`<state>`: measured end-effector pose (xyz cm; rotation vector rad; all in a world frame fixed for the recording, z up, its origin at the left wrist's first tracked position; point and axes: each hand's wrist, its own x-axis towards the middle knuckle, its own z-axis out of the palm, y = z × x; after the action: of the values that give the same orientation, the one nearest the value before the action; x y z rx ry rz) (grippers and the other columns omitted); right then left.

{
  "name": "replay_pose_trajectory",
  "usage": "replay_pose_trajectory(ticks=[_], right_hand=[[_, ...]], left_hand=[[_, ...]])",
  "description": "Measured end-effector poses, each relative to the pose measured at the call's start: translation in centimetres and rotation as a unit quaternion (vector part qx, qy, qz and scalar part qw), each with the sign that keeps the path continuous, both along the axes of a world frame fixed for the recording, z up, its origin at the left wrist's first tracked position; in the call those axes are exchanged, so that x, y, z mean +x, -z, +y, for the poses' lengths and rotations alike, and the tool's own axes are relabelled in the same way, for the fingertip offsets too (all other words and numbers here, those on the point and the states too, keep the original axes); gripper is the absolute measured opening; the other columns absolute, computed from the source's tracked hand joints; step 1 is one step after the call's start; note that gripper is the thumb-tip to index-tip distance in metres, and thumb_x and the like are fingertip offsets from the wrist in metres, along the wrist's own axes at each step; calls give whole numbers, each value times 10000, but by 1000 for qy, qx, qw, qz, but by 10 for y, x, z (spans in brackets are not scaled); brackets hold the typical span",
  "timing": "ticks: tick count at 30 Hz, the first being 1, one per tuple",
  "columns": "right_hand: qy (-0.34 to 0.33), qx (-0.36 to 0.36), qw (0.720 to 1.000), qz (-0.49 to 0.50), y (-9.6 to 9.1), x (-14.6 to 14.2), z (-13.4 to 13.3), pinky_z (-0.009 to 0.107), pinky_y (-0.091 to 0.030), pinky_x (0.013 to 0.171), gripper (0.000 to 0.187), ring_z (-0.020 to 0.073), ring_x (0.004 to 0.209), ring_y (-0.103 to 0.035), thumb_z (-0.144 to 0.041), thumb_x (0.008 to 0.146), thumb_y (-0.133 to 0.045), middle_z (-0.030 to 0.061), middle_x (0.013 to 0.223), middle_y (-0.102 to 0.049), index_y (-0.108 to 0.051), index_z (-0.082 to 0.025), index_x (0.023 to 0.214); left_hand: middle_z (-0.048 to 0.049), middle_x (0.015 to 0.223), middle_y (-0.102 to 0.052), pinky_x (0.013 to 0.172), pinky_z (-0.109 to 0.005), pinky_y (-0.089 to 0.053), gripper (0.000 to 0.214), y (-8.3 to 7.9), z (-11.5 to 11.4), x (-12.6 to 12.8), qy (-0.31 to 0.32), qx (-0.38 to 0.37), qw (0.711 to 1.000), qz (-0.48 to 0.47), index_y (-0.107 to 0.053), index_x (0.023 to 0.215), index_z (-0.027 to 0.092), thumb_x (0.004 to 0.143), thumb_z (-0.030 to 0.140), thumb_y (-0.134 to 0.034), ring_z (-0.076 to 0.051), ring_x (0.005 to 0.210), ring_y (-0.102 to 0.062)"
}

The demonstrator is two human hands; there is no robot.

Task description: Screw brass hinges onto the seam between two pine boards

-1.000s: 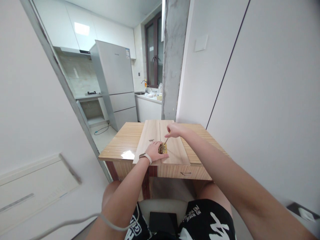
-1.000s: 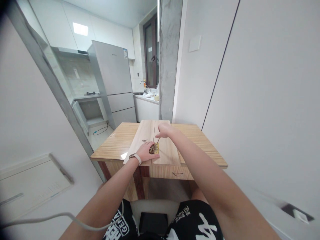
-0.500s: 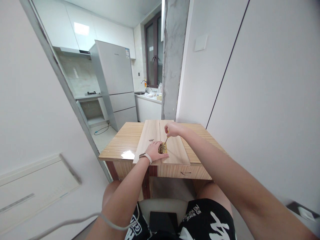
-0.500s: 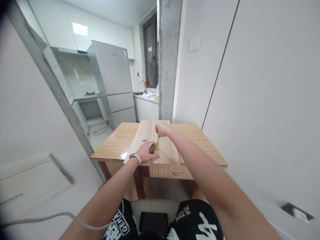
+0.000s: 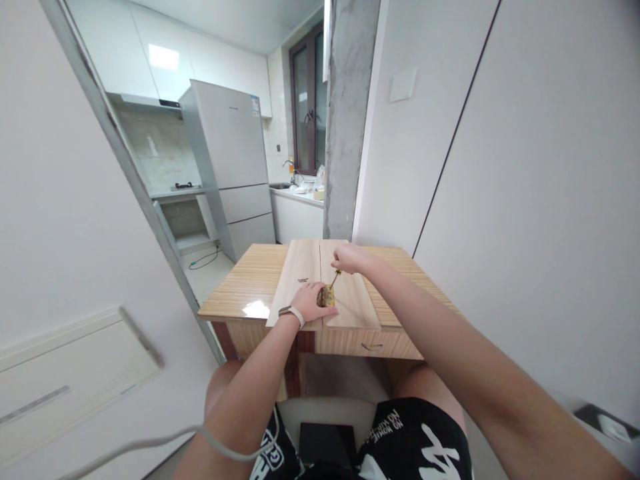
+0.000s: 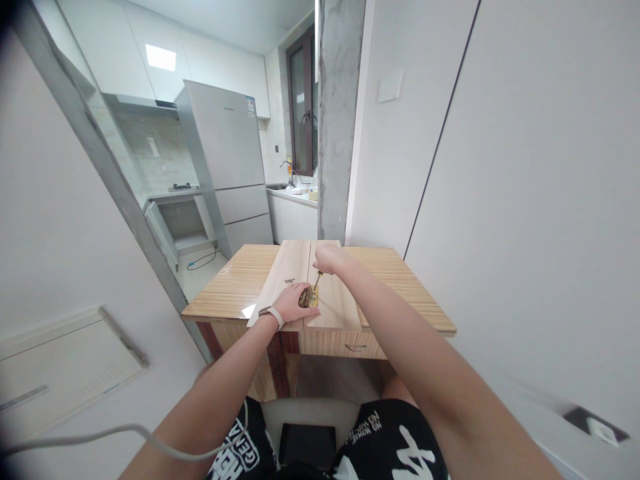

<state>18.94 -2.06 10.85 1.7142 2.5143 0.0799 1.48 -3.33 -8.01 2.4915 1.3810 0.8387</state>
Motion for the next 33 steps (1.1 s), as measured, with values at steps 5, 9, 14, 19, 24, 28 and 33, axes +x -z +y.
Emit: replay_pose_trajectory(ticks=[5, 9, 14, 19, 24, 28, 33], right_hand=[[-34, -5, 999, 30, 10, 6, 11, 233, -466, 724, 278, 194, 946, -703, -290, 762, -825, 49, 1043, -777, -755, -220, 1022], [-22, 5, 1000, 22, 9, 5, 8, 240, -472, 719, 361, 215, 965, -705, -400, 783, -823, 91, 1078, -771, -745, -180, 1057], [53, -44, 998, 12, -1, 0, -4, 280, -491, 729, 629, 221, 725, -726, -590, 1020, -416, 171, 749, -752, -766, -76, 920], [25, 11, 1000, 4, 1, 1, -5, 283, -488, 767, 394, 248, 866, -735, -414, 998, -538, 181, 874, -774, -772, -103, 941], [-14, 32, 999, 26, 7, 4, 6, 263, -481, 750, 196, 232, 955, -709, -315, 859, -717, 116, 1026, -777, -767, -175, 986], [-26, 6, 999, 37, 9, 2, 9, 229, -472, 735, 326, 202, 963, -698, -297, 759, -827, 69, 1096, -767, -748, -205, 1062], [-1, 16, 1000, 16, 8, 0, 5, 255, -482, 708, 456, 234, 877, -721, -556, 909, -643, 148, 932, -779, -764, -118, 948]], left_hand=[[-113, 1315, -634, 1065, -494, -448, 836, -1, -1, 1, -4, -3, 1000, -1, -573, 1319, 252, 680, 760, -755, -338, 1223, -575], [-110, 1311, -633, 1056, -494, -453, 834, -1, 0, 1, -6, -4, 1000, -1, -575, 1313, 255, 677, 765, -753, -336, 1216, -578], [-110, 1310, -637, 1069, -487, -449, 846, 2, 1, 1, -1, 4, 1000, -3, -568, 1316, 251, 680, 782, -738, -334, 1218, -579], [-112, 1323, -630, 1083, -482, -443, 854, 1, 1, 1, 1, 6, 1000, -2, -563, 1322, 251, 683, 795, -723, -335, 1234, -577], [-110, 1316, -632, 1070, -482, -450, 850, 1, 1, 1, 1, 3, 1000, -2, -561, 1325, 258, 683, 789, -728, -334, 1227, -581], [-112, 1310, -634, 1067, -477, -451, 852, 2, 2, 1, 2, 7, 1000, -2, -562, 1322, 252, 684, 794, -723, -334, 1222, -580], [-107, 1323, -629, 1074, -481, -447, 864, 3, 4, 0, 1, 6, 1000, 6, -554, 1336, 253, 683, 791, -726, -334, 1228, -575]])
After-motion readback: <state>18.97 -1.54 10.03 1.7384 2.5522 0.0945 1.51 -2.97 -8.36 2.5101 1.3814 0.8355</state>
